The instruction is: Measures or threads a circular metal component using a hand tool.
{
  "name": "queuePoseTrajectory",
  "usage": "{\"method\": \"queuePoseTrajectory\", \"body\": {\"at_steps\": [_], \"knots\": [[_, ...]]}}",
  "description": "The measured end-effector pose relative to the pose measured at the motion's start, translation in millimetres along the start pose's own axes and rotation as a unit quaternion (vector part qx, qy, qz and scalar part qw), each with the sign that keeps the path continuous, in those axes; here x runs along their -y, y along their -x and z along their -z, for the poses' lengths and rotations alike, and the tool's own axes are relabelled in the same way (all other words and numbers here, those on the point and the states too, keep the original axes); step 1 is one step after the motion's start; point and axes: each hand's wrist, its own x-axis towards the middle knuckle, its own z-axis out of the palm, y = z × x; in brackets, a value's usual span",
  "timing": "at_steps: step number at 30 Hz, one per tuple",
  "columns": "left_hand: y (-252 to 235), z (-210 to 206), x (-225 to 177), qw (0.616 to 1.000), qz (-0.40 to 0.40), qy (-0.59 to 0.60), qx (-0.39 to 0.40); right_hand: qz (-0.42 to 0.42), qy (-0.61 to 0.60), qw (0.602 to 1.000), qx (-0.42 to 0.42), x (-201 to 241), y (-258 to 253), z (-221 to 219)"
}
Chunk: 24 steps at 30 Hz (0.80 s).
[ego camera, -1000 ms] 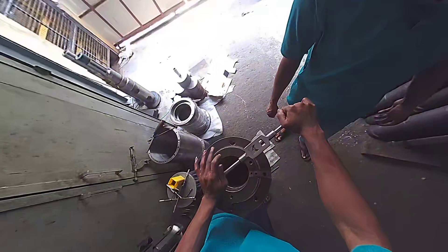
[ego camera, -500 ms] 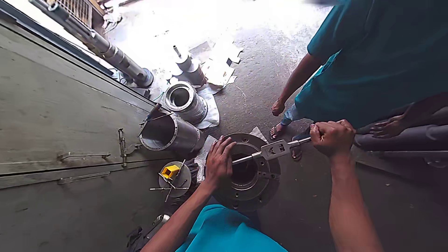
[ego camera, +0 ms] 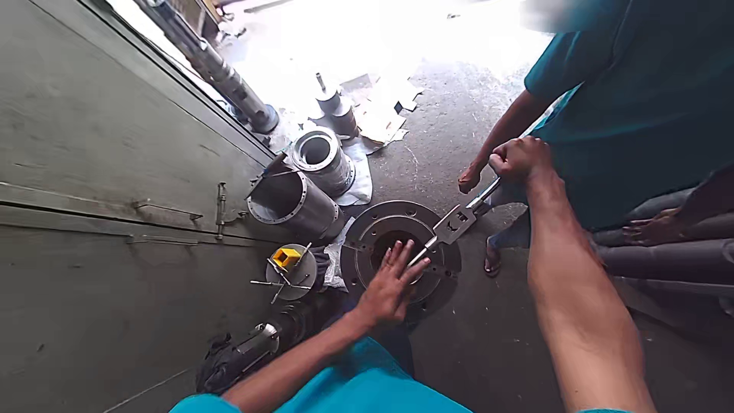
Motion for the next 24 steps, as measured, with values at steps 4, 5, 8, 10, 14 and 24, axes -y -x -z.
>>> {"method": "queuePoseTrajectory", "body": {"at_steps": [4, 5, 8, 10, 14, 24], "knots": [[-16.1, -14.2, 2.5, 0.973, 0.058, -0.075, -0.210, -0.073, -0.046, 0.996, -0.026, -0.1, 3.8, -1.8], [-25.5, -7.0, 16.0, 0.961, 0.081, -0.100, -0.246, -0.101, -0.066, 0.992, -0.044, -3.4, 20.0, -4.2], [-65.0, 24.1, 57.9, 0.939, 0.168, -0.160, -0.253, -0.169, -0.050, 0.977, -0.119, -13.3, 92.0, -17.7], [-75.4, 25.2, 70.2, 0.933, 0.152, -0.180, -0.272, -0.178, -0.033, 0.975, -0.126, -14.8, 120.3, -22.8], [-73.3, 24.5, 73.0, 0.931, 0.112, -0.187, -0.291, -0.184, -0.020, 0.974, -0.131, -15.2, 122.2, -27.7], [-104.1, 41.3, 87.6, 0.962, 0.098, -0.175, -0.183, -0.189, -0.020, 0.930, -0.314, -9.1, 175.6, -62.1]]}}
